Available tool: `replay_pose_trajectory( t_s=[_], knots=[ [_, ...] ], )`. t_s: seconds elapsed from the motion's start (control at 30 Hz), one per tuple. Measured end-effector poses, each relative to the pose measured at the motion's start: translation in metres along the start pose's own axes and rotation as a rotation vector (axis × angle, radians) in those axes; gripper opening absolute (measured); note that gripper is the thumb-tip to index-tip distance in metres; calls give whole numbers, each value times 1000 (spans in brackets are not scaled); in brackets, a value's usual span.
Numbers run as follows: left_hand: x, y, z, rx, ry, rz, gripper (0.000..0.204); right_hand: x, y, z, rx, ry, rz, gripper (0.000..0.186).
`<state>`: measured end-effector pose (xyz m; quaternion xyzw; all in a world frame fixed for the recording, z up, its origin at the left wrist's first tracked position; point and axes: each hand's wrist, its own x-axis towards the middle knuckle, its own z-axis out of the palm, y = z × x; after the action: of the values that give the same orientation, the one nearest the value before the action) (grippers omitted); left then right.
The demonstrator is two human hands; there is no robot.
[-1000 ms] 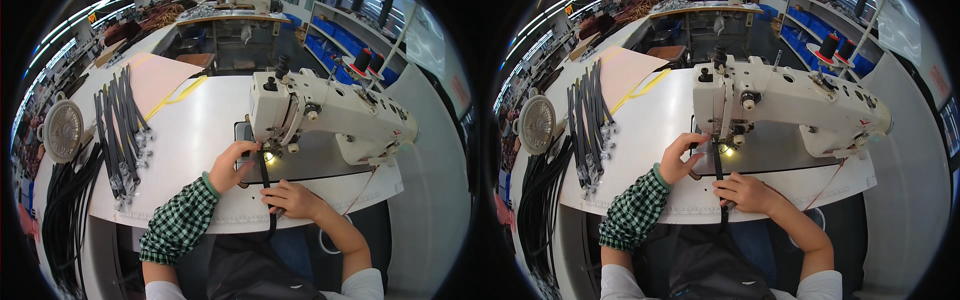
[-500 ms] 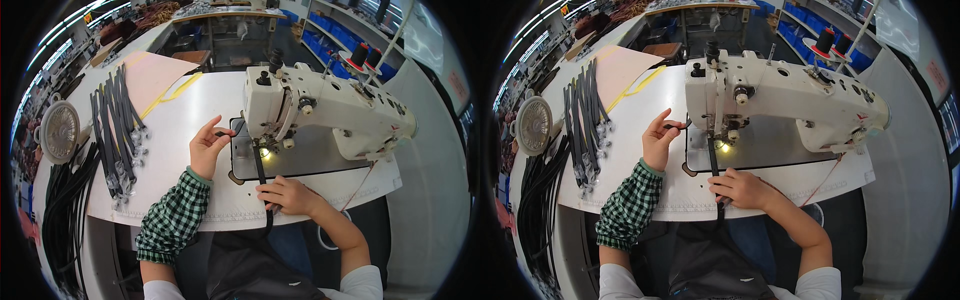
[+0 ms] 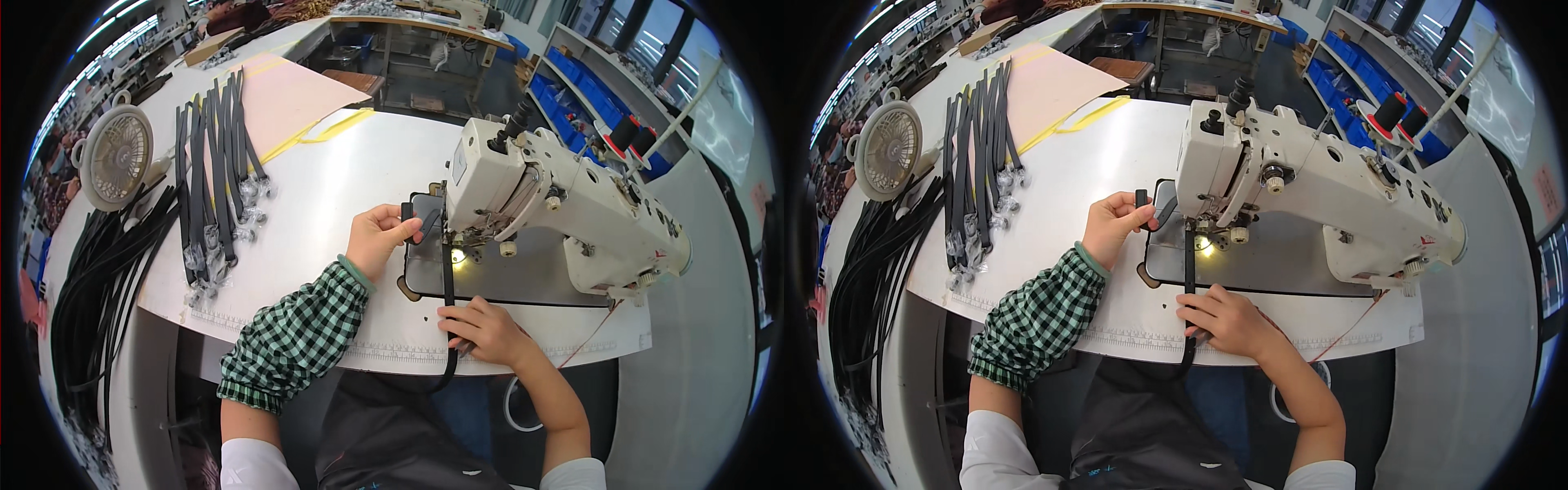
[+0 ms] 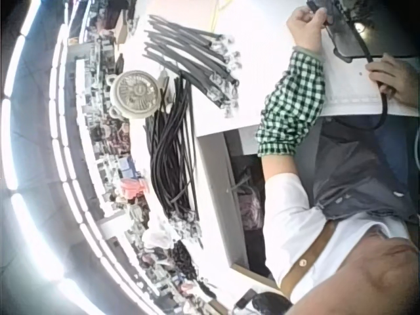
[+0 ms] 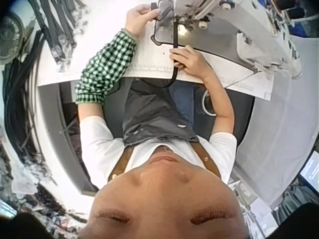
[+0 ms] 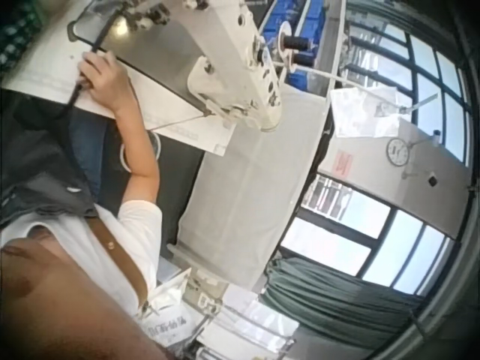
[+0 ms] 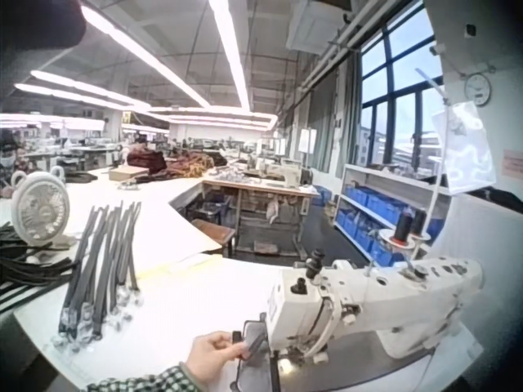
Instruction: The person operates an industrial sewing machine to stitch long black straps. They feed each strap through the machine, guide it under the needle, and cut the thread after each piece. The finished straps are placed on the table to the left.
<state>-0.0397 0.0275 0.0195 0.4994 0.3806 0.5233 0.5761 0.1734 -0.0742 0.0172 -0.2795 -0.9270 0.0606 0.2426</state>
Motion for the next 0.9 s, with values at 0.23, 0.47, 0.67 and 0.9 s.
replay_pose_trajectory(
  t_s=[0.23, 0.47, 0.67, 0.9],
  knots=[
    [0, 0, -1, -10, -8, -4, 16, 0, 1, 0, 2, -1, 0, 32],
    [-2, 4, 1, 18, -5, -20, 16, -3, 3, 2, -2, 8, -8, 34],
    [-3, 4, 0, 33, 23, -27, 16, -1, 3, 2, -8, 11, -10, 32],
    [-2, 3, -1, -22, 42, -44, 17, -3, 3, 2, -14, 9, -21, 28]
  ],
)
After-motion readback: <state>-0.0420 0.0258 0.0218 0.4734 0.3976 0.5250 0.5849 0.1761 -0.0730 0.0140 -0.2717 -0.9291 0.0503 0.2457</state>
